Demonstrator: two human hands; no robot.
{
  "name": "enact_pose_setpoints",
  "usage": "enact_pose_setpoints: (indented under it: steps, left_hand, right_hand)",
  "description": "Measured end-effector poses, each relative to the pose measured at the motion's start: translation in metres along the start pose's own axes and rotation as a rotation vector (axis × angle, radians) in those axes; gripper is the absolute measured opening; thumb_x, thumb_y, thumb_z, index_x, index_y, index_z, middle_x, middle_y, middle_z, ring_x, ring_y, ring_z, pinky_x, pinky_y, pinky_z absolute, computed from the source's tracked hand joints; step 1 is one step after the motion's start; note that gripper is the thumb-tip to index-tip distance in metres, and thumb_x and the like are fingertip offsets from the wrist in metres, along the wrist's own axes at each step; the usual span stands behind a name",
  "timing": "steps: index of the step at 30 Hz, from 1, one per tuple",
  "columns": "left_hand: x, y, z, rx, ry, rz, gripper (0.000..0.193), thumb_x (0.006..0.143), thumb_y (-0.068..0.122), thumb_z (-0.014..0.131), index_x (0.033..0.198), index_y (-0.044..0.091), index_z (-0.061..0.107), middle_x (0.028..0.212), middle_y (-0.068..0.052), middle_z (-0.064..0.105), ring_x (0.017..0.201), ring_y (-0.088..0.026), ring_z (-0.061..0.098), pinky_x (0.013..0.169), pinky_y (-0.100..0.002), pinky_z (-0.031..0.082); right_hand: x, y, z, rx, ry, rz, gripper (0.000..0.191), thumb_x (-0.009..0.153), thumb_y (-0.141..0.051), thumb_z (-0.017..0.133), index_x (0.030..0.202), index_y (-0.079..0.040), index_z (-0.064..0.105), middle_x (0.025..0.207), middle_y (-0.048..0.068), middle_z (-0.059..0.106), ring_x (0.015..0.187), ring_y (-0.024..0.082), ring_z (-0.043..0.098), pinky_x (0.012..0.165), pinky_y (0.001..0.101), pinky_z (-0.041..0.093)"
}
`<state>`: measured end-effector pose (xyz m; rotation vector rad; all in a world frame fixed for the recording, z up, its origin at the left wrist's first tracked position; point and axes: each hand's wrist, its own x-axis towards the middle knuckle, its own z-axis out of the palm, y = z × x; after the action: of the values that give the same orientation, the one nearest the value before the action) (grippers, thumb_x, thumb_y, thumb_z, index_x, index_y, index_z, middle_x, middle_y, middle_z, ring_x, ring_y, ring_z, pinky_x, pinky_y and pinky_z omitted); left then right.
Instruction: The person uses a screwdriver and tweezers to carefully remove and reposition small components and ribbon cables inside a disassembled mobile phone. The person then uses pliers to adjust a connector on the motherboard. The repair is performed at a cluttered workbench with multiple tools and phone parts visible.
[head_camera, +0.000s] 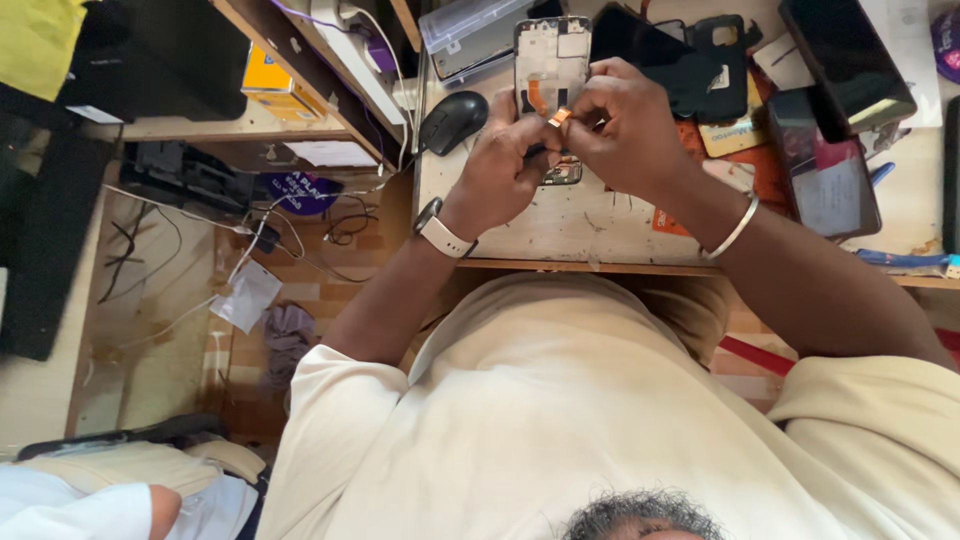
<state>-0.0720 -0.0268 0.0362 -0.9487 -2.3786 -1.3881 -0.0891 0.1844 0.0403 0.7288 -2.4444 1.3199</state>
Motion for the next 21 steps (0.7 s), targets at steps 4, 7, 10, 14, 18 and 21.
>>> enact_pose_setpoints:
  steps: [4,7,10,14,18,21]
  left_hand:
    - [0.002,-0.003,-0.009,0.006,-0.035,0.058,0.024,0.084,-0.009,0.073,0.101,0.007,0.067,0.119,-0.017,0.053,0.11,-0.036,0.061,0.093,-0.043,0.052]
    - [0.003,-0.002,-0.016,-0.026,-0.06,0.085,0.025,0.084,-0.008,0.074,0.101,0.008,0.066,0.117,-0.016,0.053,0.11,-0.035,0.06,0.093,-0.043,0.051]
    - [0.003,-0.001,-0.02,-0.049,-0.095,0.039,0.024,0.085,-0.007,0.075,0.1,0.009,0.066,0.116,-0.016,0.053,0.108,-0.033,0.06,0.091,-0.042,0.05]
    - [0.004,0.0,-0.021,-0.046,-0.101,0.015,0.021,0.087,-0.003,0.077,0.101,0.009,0.068,0.111,-0.015,0.053,0.103,-0.031,0.061,0.088,-0.041,0.051]
    - [0.002,0.004,-0.013,-0.066,0.033,-0.018,0.019,0.086,0.003,0.081,0.1,0.009,0.07,0.104,-0.01,0.061,0.095,-0.026,0.066,0.085,-0.037,0.054]
    - [0.003,0.005,-0.01,-0.06,0.073,0.033,0.019,0.087,0.004,0.081,0.103,0.007,0.071,0.103,-0.008,0.064,0.095,-0.024,0.065,0.085,-0.036,0.054]
  right_hand:
    - [0.002,-0.003,-0.001,-0.023,-0.003,-0.057,0.006,0.086,-0.001,0.075,0.088,0.0,0.069,0.095,0.011,0.066,0.089,0.02,0.068,0.071,0.0317,0.054]
    - [0.005,-0.006,-0.002,-0.031,0.007,-0.092,0.006,0.085,0.0,0.075,0.088,0.0,0.069,0.093,0.01,0.066,0.091,0.021,0.066,0.074,0.0322,0.053]
    - [0.003,-0.008,-0.002,-0.012,-0.006,-0.044,0.007,0.085,0.0,0.075,0.087,0.0,0.068,0.095,0.01,0.064,0.089,0.02,0.066,0.073,0.0315,0.053]
    - [0.002,-0.008,-0.002,0.002,-0.005,-0.041,0.011,0.089,0.0,0.076,0.088,0.001,0.065,0.098,0.009,0.062,0.088,0.017,0.064,0.071,0.0295,0.052]
    - [0.007,-0.005,-0.003,0.151,-0.02,0.084,0.015,0.096,-0.006,0.077,0.093,0.0,0.063,0.105,0.004,0.062,0.078,0.008,0.061,0.063,0.0244,0.049]
    - [0.005,-0.002,-0.006,0.233,-0.057,0.044,0.016,0.1,-0.004,0.076,0.095,0.0,0.061,0.099,0.006,0.06,0.081,0.007,0.059,0.068,0.0247,0.049]
